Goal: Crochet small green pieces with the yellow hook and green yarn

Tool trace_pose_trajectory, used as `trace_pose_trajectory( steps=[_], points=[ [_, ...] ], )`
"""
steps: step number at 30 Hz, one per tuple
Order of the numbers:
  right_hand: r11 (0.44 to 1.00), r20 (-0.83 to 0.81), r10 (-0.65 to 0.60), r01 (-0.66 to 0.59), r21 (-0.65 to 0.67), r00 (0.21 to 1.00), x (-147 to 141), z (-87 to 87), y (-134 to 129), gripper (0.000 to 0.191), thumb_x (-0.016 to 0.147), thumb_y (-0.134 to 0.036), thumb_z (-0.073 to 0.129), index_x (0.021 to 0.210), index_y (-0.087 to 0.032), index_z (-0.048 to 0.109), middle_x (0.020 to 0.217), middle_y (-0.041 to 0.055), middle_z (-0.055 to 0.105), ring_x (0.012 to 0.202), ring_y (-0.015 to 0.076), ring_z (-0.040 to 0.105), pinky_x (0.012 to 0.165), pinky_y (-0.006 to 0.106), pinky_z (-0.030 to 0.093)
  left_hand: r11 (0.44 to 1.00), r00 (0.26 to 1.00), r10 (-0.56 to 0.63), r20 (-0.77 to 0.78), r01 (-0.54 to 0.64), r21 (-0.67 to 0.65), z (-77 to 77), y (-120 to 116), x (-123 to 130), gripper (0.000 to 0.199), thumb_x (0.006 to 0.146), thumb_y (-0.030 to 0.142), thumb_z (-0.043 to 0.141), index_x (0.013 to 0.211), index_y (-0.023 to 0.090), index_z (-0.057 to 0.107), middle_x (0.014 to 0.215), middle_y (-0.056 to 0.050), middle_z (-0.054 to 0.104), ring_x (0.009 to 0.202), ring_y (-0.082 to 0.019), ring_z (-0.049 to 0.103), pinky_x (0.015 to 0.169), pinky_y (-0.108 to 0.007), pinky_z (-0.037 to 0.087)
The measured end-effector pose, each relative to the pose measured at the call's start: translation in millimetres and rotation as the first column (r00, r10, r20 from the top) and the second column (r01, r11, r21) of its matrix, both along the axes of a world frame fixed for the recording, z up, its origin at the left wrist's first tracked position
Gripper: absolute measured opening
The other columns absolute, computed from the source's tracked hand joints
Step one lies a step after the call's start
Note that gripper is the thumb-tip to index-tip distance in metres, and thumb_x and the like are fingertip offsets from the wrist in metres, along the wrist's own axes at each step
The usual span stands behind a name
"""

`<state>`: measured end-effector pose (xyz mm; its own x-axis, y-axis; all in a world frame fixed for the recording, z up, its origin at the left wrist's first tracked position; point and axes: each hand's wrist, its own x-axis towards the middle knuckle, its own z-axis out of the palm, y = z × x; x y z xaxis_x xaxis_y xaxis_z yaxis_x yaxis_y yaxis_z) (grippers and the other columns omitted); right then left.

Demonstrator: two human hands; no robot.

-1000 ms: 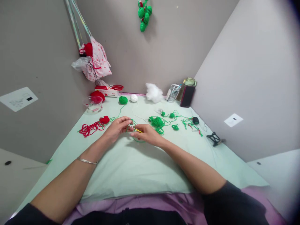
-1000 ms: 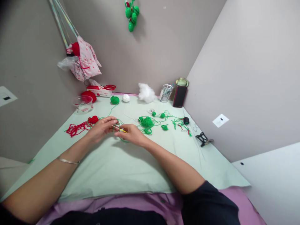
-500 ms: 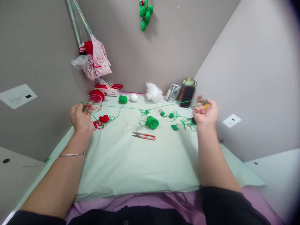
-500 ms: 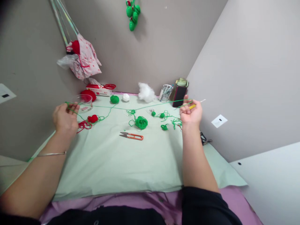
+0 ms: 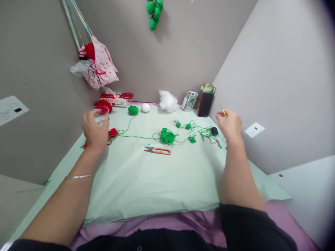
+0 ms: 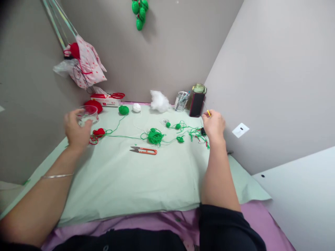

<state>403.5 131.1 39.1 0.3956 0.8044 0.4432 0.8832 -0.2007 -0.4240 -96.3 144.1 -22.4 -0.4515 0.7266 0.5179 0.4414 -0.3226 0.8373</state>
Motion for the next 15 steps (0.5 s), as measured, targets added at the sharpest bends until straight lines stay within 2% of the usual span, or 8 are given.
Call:
trace_pose_trajectory(
  steps=[1,2,3,5,7,10,13,15],
  points=[
    [0.999,0.009,0.032,-0.032,-0.04,0.999,-4.9,0.9,-1.3,0.035,0.1,-0.043,0.058,0.098,-0.013,0.076,0.089,0.0121,0.078,0.075,0.0228,0.067,0.072,0.036,0.05,0.999,0.996,-0.047,-0.08,0.047,0.0,-2.6,-3.2,10.0,0.027,0.082,0.014,0.076,0.106,0.025,0.071,0.142,-0.007,0.067,0.153,-0.037,0.041,0.131,-0.063,0.022],
    [0.992,-0.02,0.084,-0.086,-0.09,0.996,-10.9,2.0,-2.7,0.036,0.098,-0.045,0.059,0.094,-0.014,0.077,0.082,0.0094,0.077,0.067,0.0198,0.064,0.066,0.033,0.047,0.993,0.981,-0.116,-0.157,0.115,-0.018,-5.9,-6.4,20.8,0.017,0.082,0.016,0.075,0.095,0.025,0.071,0.136,-0.007,0.071,0.152,-0.037,0.042,0.132,-0.062,0.021],
    [0.976,-0.058,0.154,-0.161,-0.148,0.986,-18.1,3.0,-4.1,0.036,0.096,-0.046,0.06,0.091,-0.015,0.078,0.078,0.0067,0.076,0.061,0.0168,0.059,0.062,0.032,0.044,0.983,0.958,-0.181,-0.22,0.177,-0.04,-9.7,-9.6,31.7,0.007,0.084,0.019,0.073,0.085,0.025,0.069,0.128,-0.008,0.074,0.15,-0.036,0.045,0.131,-0.061,0.022],
    [0.9,-0.116,0.315,-0.336,-0.277,0.942,-35.5,3.9,-6.6,0.033,0.091,-0.047,0.065,0.089,-0.017,0.08,0.077,0.003,0.076,0.057,0.0134,0.055,0.058,0.029,0.041,0.948,0.893,-0.319,-0.317,0.298,-0.112,-17.8,-15.5,52.6,0.011,0.087,0.024,0.069,0.076,0.025,0.067,0.115,-0.007,0.078,0.139,-0.034,0.057,0.127,-0.058,0.033],
    [0.785,-0.169,0.453,-0.482,-0.39,0.875,-56.1,1.0,-7.6,0.026,0.086,-0.045,0.073,0.09,-0.021,0.082,0.08,0.001,0.077,0.063,0.014,0.059,0.061,0.027,0.042,0.902,0.82,-0.431,-0.376,0.384,-0.195,-25.3,-20.0,70.1,0.011,0.088,0.028,0.069,0.078,0.026,0.068,0.112,-0.007,0.079,0.134,-0.034,0.061,0.121,-0.056,0.041],
    [0.65,-0.202,0.552,-0.569,-0.504,0.809,-88.5,-12.1,-3.6,0.022,0.077,-0.04,0.083,0.09,-0.022,0.081,0.086,0.0028,0.079,0.074,0.0182,0.066,0.065,0.027,0.044,0.842,0.726,-0.538,-0.428,0.444,-0.306,-33.4,-22.7,89.2,0.005,0.09,0.029,0.07,0.093,0.026,0.072,0.118,-0.006,0.078,0.141,-0.034,0.057,0.119,-0.054,0.044],
    [0.592,-0.186,0.583,-0.571,-0.569,0.791,-112.0,-27.9,3.9,0.014,0.072,-0.028,0.086,0.076,-0.019,0.076,0.081,0.0059,0.076,0.076,0.0216,0.066,0.068,0.029,0.041,0.802,0.651,-0.596,-0.47,0.453,-0.389,-37.8,-21.3,103.5,0.015,0.093,0.029,0.071,0.107,0.024,0.074,0.127,-0.008,0.075,0.146,-0.035,0.052,0.12,-0.055,0.045],
    [0.577,-0.19,0.593,-0.577,-0.578,0.783,-117.6,-32.8,6.8,0.008,0.075,-0.021,0.08,0.072,-0.019,0.073,0.079,0.0065,0.075,0.078,0.022,0.066,0.07,0.029,0.04,0.78,0.601,-0.625,-0.498,0.453,-0.432,-39.4,-18.8,112.1,0.025,0.097,0.033,0.072,0.118,0.021,0.073,0.134,-0.011,0.071,0.137,-0.034,0.059,0.114,-0.057,0.05]
  ],
)
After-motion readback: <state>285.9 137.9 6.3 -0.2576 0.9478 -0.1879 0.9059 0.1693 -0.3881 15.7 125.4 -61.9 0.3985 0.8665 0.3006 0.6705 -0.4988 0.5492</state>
